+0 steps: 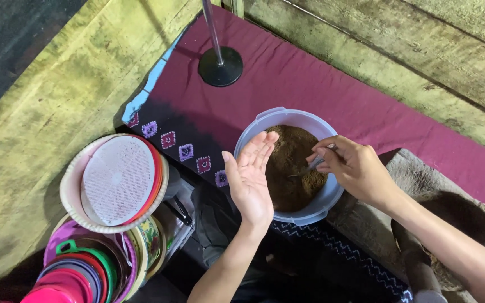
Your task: Using a spoon to transfer a brown substance into a mortar and grinding it with a pestle.
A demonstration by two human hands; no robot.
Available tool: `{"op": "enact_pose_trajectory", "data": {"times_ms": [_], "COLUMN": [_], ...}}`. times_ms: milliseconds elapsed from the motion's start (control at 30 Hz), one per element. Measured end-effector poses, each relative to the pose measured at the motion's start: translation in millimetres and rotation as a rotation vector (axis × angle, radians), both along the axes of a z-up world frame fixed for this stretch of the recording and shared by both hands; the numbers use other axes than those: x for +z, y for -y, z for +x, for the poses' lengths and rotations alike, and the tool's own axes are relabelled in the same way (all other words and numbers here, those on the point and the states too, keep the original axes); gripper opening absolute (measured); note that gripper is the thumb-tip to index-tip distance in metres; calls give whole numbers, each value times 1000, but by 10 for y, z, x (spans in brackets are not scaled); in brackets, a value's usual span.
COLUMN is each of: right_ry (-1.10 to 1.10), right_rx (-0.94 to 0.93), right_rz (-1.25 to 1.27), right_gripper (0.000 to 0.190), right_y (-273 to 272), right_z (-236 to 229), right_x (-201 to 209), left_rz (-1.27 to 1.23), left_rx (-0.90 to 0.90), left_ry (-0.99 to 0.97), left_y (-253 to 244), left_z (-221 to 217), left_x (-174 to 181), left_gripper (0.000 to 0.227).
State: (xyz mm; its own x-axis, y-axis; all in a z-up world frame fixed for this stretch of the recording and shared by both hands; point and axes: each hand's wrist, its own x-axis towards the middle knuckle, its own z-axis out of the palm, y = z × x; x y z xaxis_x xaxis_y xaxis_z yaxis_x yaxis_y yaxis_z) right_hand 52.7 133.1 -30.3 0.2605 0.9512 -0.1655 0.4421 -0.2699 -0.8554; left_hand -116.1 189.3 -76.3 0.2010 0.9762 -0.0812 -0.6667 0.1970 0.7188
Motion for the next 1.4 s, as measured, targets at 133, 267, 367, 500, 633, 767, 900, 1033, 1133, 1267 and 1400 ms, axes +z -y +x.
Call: {"op": "enact_pose_trajectory", "data": {"times_ms": [133, 267, 367, 500, 633, 767, 900, 1033, 1133, 1267, 1400], "right_ry": [-28, -125, -206, -369, -425, -447, -453, -450, -440, -454, -481], "right_rx": [-54, -114, -176, -287, -391, -487, -510, -511, -520, -530, -535], "right_rz": [-122, -128, -99, -10, 68, 143, 165, 185, 208, 230, 123], "right_gripper": [27, 28, 28, 28, 27, 23, 21, 21, 21, 21, 20], "right_y": [5, 4, 12, 55, 90, 98, 114, 149, 163, 187, 180], "right_z": [-23, 1, 37, 103, 176, 156, 180, 224, 160, 92, 118], "right_x": [83, 84, 78, 83, 64, 128, 177, 241, 427, 564, 627], "left_rz": [-21, -58, -73, -75, -70, -121, -205, -368, -432, -484, -546], "left_rx": [7, 18, 31, 36, 39, 68, 83, 79, 68, 69, 85], "left_ry": [6, 32, 37, 43, 39, 71, 150, 217, 230, 283, 281], "left_y": [65, 111, 105, 82, 79, 79, 88, 117, 141, 171, 174], "left_z": [-11, 9, 8, 6, 20, 49, 92, 168, 209, 214, 171], "left_x": [7, -6, -31, -42, -21, -23, -27, 16, 40, 110, 294], "left_gripper": [82, 81, 81, 80, 79, 79, 78, 81, 81, 79, 76]}}
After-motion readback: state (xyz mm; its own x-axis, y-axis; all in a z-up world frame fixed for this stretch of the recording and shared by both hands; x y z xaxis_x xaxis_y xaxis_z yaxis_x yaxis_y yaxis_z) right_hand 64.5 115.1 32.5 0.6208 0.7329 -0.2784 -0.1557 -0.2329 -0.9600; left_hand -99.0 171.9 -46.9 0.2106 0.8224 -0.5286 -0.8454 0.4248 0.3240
